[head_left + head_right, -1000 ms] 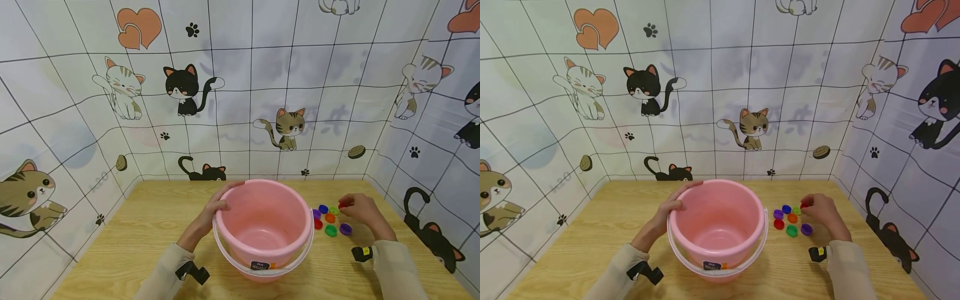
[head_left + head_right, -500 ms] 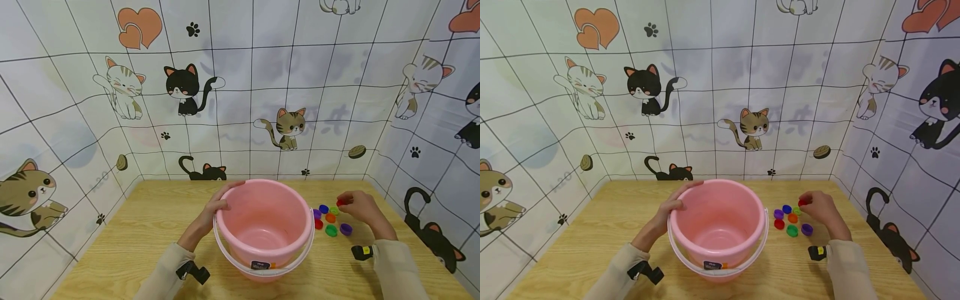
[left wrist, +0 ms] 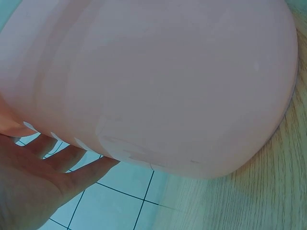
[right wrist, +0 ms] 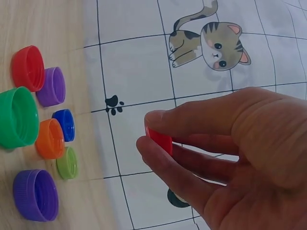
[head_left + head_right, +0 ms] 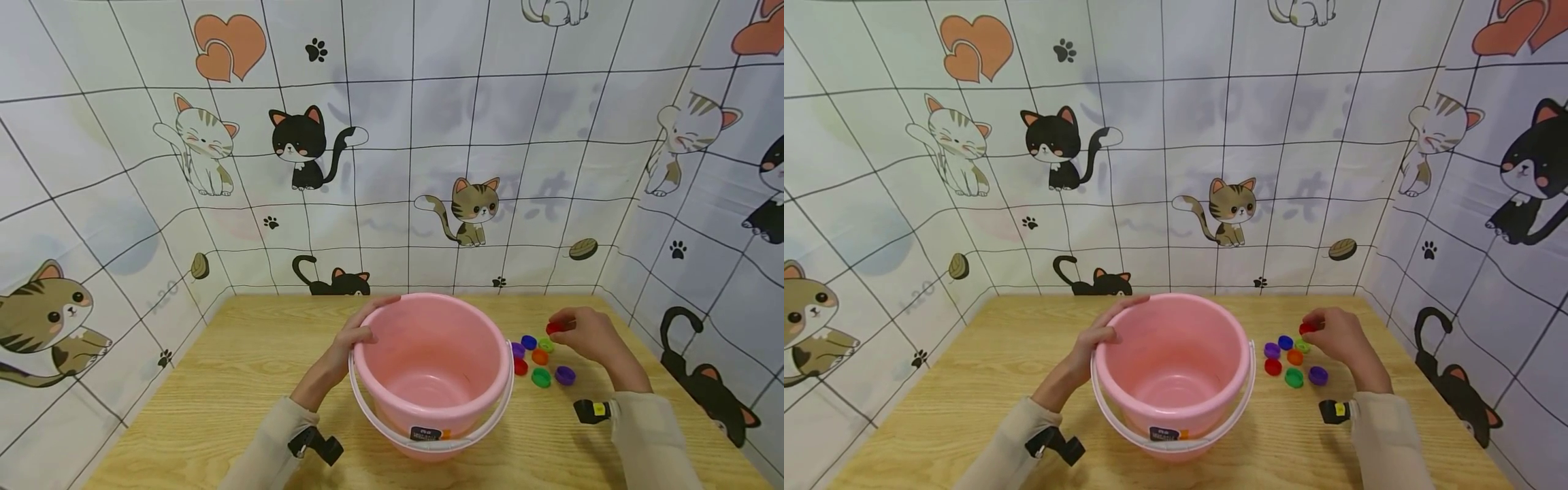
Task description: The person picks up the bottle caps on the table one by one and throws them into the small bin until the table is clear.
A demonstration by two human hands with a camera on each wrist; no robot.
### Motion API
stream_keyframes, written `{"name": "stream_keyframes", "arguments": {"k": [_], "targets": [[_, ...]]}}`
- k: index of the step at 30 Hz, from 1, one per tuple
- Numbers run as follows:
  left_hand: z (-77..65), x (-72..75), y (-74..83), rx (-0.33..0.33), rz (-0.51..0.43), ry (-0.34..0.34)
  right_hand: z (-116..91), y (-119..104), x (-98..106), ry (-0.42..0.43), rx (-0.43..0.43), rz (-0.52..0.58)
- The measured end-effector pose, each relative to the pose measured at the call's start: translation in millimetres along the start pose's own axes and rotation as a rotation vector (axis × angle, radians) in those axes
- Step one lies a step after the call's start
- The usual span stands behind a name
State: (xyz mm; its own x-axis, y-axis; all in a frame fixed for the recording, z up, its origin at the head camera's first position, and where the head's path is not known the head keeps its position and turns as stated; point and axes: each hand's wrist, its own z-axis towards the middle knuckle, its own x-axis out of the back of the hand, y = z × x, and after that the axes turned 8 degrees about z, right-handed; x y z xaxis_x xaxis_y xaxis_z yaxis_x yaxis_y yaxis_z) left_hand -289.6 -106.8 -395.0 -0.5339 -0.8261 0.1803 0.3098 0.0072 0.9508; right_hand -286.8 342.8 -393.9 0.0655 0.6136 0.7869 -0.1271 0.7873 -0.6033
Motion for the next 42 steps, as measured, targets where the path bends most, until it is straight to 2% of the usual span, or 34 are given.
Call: {"name": "stream_keyframes", "arguments": {"k": [12,28,42], "targets": [[1.1,-1.5,2.0,-0.01,0.004,0.008,-5,-17,5,-0.02,0.024,0.065],[0.7,-0.5,0.1,-0.005,0.006,0.006,-6,-28,4,-0.045,0.033,0.057],[-0.6,-1.3,0.9,-0.005,0.001,0.012,-11,-43,6,-0.043,0.099,0.053]]}}
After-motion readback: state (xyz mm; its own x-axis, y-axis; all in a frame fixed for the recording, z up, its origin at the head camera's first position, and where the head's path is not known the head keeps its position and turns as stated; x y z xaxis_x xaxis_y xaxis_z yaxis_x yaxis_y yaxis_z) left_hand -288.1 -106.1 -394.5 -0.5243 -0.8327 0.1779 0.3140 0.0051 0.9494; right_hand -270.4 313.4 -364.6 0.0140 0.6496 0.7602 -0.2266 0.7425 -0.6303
